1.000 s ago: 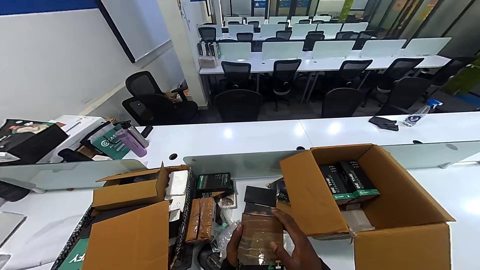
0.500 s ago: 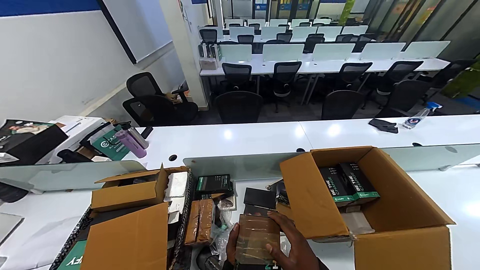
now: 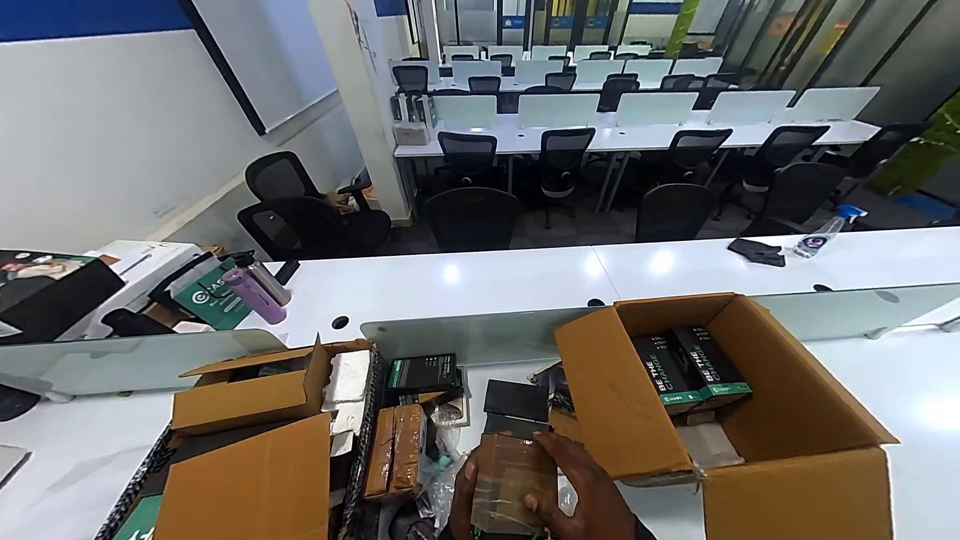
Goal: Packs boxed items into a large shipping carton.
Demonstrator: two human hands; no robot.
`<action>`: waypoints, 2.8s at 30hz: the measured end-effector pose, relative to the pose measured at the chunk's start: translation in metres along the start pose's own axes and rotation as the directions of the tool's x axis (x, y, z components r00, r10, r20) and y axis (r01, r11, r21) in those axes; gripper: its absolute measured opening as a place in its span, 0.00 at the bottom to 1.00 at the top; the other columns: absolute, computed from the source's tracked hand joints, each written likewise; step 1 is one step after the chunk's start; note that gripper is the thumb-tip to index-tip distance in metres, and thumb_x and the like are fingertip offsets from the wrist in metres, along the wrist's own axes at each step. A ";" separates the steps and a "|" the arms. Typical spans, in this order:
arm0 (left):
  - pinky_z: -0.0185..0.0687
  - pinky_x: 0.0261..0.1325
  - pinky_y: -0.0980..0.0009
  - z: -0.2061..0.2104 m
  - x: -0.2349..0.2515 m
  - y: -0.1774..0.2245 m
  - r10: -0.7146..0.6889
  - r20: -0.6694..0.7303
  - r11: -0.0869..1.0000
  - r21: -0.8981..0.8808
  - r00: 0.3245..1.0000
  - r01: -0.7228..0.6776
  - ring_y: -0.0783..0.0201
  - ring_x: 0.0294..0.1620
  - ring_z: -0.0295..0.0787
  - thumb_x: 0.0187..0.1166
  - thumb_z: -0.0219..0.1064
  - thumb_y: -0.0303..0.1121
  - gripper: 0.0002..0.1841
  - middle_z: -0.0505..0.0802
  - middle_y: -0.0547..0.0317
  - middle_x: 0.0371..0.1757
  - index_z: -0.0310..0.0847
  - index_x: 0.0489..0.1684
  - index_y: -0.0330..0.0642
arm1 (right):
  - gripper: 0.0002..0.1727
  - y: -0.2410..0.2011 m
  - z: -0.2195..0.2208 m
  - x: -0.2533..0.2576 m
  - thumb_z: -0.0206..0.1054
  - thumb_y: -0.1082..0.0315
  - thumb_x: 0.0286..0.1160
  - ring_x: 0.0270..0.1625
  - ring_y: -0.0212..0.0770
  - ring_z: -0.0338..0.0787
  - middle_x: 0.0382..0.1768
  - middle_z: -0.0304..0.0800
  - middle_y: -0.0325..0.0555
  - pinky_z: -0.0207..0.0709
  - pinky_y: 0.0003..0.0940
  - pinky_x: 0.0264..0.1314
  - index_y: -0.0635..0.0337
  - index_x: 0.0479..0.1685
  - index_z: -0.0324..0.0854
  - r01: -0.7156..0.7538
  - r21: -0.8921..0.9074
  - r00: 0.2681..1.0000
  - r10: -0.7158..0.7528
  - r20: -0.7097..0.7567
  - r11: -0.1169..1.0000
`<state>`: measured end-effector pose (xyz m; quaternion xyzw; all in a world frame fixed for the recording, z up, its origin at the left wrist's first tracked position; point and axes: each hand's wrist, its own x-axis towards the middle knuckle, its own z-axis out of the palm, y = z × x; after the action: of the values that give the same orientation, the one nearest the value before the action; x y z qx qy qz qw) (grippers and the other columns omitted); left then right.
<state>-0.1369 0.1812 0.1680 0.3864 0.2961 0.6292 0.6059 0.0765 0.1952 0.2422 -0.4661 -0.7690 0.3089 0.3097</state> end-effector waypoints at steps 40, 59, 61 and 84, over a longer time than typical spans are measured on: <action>0.84 0.69 0.72 0.038 -0.059 0.001 -0.091 -0.286 0.992 0.057 0.954 0.112 0.79 0.60 0.87 0.67 0.76 0.62 0.55 0.89 0.63 0.61 0.48 0.79 0.28 | 0.88 -0.025 0.042 -0.054 0.94 0.51 0.33 0.75 0.54 0.82 0.85 0.57 0.73 0.85 0.49 0.69 0.69 0.92 0.22 -0.388 0.455 0.918 0.378 0.119 0.801; 0.89 0.64 0.58 -0.002 -0.031 -0.004 0.019 -0.190 0.864 -0.491 0.982 -0.112 0.63 0.60 0.94 0.81 0.61 0.60 0.25 0.96 0.58 0.57 0.88 0.64 0.56 | 0.22 0.030 -0.005 -0.070 0.72 0.40 0.67 0.56 0.34 0.96 0.51 0.98 0.37 0.90 0.41 0.59 0.40 0.54 0.93 0.082 0.984 0.938 0.347 -0.023 -0.158; 0.89 0.65 0.59 -0.002 -0.032 -0.006 0.031 -0.153 0.860 -0.500 0.988 -0.104 0.64 0.60 0.94 0.83 0.60 0.58 0.24 0.97 0.58 0.57 0.89 0.65 0.55 | 0.23 0.029 -0.005 -0.069 0.72 0.39 0.67 0.56 0.35 0.96 0.51 0.98 0.38 0.90 0.42 0.60 0.40 0.54 0.93 0.082 0.980 0.943 0.333 -0.017 -0.182; 0.72 0.83 0.54 0.033 -0.023 0.003 0.006 0.294 0.820 0.545 0.956 -0.173 0.51 0.84 0.71 0.68 0.76 0.59 0.44 0.73 0.38 0.84 0.75 0.81 0.39 | 0.27 0.032 0.011 -0.081 0.76 0.36 0.62 0.46 0.22 0.94 0.44 0.98 0.27 0.89 0.25 0.53 0.40 0.57 0.87 -0.105 0.964 0.886 0.464 -0.021 0.244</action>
<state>-0.1114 0.1545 0.1850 0.6466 0.3619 0.4801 0.4694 0.1149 0.1315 0.1959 -0.3674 -0.2809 0.6760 0.5737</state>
